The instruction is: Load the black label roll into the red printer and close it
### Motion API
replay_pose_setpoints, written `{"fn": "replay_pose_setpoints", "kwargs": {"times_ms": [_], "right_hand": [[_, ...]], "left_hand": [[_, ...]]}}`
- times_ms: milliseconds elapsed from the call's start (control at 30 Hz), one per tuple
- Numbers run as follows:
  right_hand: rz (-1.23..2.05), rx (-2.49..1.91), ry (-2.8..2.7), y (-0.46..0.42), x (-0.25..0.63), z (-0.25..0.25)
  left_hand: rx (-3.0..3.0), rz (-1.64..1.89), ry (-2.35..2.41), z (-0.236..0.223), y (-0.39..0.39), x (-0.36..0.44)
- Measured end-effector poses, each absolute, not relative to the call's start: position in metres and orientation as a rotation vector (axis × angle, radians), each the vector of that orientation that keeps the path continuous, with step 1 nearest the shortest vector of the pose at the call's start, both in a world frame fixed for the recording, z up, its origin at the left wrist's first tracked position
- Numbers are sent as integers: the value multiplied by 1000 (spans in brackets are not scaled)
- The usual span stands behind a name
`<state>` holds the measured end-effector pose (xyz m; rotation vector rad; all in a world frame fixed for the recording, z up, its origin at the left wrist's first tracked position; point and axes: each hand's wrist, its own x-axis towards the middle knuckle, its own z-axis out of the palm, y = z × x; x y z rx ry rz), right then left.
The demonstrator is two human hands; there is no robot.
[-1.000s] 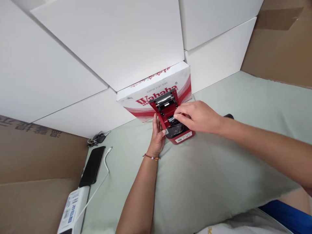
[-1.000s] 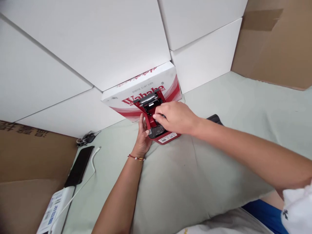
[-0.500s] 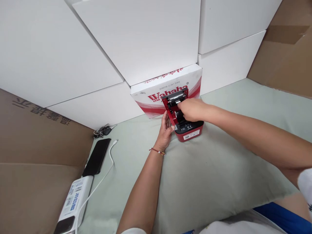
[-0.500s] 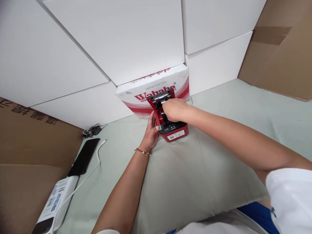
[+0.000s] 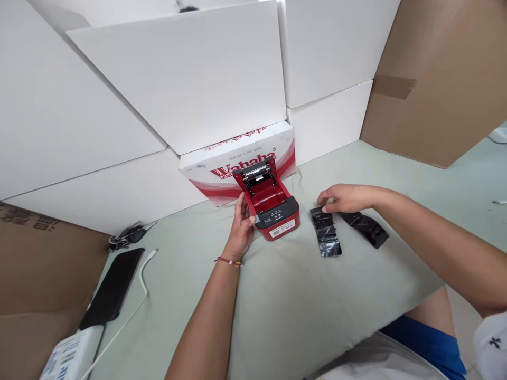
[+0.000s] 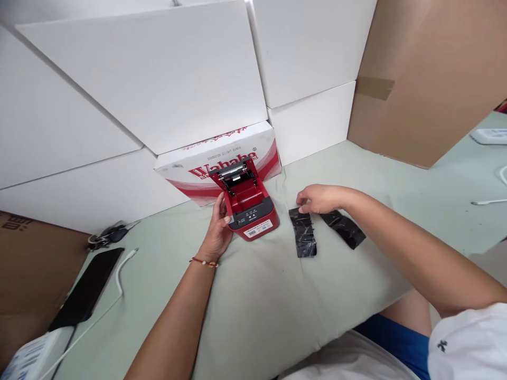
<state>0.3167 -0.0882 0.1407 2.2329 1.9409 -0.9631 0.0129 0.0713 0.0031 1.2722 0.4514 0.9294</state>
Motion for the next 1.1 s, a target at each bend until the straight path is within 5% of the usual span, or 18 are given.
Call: {"fn": "replay_pose_setpoints", "kwargs": {"times_ms": [100, 300, 667, 1100], "right_hand": [[-652, 2425, 1858, -99, 324, 123], [-562, 2288, 1798, -111, 342, 103], [-321, 2123, 2371, -51, 247, 214], [-256, 2077, 2003, 29, 173, 156]], "left_hand": [[1287, 923, 458, 5, 70, 12], [1292, 922, 458, 5, 70, 13], [1258, 913, 416, 4, 72, 16], [1297, 907, 376, 1, 73, 19]]}}
